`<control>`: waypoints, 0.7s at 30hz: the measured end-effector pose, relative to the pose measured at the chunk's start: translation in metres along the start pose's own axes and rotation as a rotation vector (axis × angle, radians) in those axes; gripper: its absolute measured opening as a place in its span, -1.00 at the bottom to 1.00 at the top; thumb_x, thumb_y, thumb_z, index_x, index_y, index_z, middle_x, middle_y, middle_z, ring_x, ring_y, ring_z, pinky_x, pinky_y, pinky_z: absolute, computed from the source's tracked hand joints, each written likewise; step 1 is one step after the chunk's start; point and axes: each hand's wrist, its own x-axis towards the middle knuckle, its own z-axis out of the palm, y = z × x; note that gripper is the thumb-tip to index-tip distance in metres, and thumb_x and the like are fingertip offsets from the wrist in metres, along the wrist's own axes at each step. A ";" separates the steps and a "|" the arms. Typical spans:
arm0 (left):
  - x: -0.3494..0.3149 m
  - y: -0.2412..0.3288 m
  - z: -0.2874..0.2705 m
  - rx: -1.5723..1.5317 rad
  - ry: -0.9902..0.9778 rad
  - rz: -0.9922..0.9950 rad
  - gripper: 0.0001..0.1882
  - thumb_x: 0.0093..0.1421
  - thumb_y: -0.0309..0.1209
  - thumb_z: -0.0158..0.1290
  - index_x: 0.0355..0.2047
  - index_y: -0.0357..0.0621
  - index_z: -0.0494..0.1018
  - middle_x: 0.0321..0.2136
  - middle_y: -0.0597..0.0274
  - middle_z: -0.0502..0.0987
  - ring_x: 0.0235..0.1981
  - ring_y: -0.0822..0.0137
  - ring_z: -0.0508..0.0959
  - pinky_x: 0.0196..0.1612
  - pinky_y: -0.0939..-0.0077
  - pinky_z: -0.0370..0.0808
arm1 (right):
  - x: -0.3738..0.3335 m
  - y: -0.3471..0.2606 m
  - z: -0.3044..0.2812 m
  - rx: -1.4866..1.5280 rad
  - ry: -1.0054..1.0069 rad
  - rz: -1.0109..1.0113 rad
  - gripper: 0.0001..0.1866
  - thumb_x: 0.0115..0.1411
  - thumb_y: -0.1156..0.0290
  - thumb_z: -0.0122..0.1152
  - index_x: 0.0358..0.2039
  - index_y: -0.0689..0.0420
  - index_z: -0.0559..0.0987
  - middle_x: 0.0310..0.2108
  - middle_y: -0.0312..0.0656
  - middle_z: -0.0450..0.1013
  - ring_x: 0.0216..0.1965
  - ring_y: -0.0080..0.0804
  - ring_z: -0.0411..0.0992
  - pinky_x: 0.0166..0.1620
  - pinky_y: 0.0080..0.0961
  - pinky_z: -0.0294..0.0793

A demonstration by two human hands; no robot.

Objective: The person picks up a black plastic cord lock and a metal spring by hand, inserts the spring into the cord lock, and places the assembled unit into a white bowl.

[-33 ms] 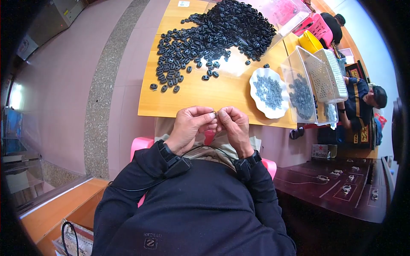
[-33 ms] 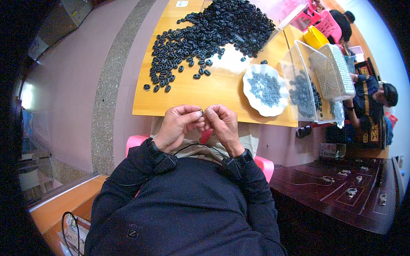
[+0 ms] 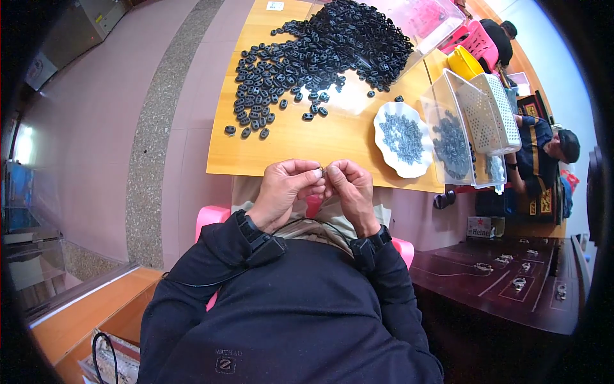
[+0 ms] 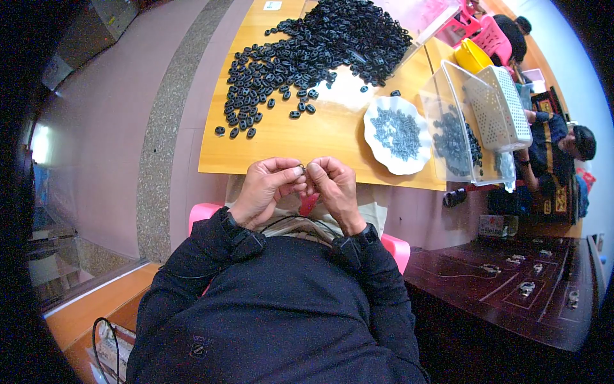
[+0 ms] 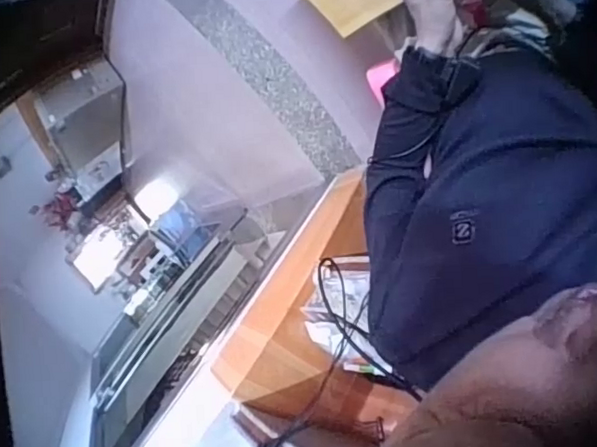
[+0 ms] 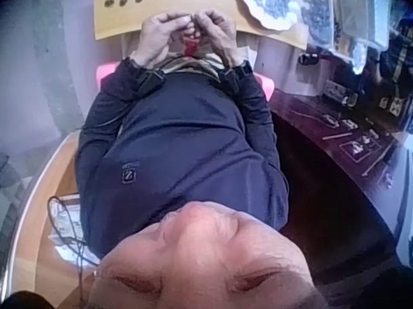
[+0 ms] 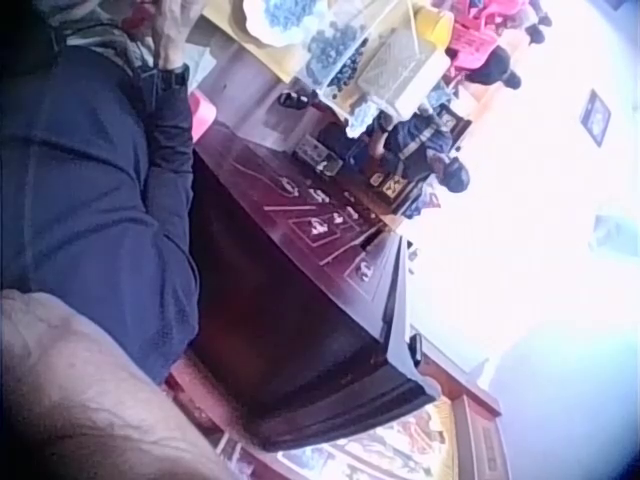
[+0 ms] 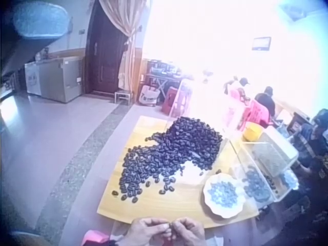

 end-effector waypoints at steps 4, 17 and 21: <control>0.001 0.000 0.000 0.008 -0.001 0.003 -0.86 0.18 -0.59 0.09 -0.24 -0.35 0.47 -0.38 0.13 0.57 -0.39 0.40 0.60 -0.24 0.56 0.61 | 0.001 0.000 -0.001 -0.018 0.001 -0.006 -0.84 0.32 0.43 0.05 -0.32 0.28 0.48 -0.53 -0.26 0.45 -0.58 -0.61 0.39 -0.49 -0.71 0.41; -0.003 -0.001 0.000 0.066 -0.014 0.004 -0.88 0.17 -0.59 0.10 -0.27 -0.36 0.48 -0.42 0.12 0.57 -0.42 0.40 0.60 -0.26 0.53 0.62 | -0.003 0.001 -0.004 -0.182 -0.013 -0.020 -0.86 0.28 0.45 0.11 -0.36 0.26 0.53 -0.53 -0.32 0.48 -0.54 -0.70 0.40 -0.49 -0.77 0.40; -0.002 -0.006 -0.002 0.095 -0.018 0.064 -0.89 0.17 -0.58 0.10 -0.28 -0.34 0.49 -0.43 0.13 0.58 -0.44 0.42 0.59 -0.30 0.56 0.61 | -0.002 0.002 -0.004 -0.209 -0.019 -0.037 -0.85 0.28 0.44 0.12 -0.37 0.26 0.54 -0.52 -0.33 0.49 -0.52 -0.72 0.39 -0.47 -0.78 0.39</control>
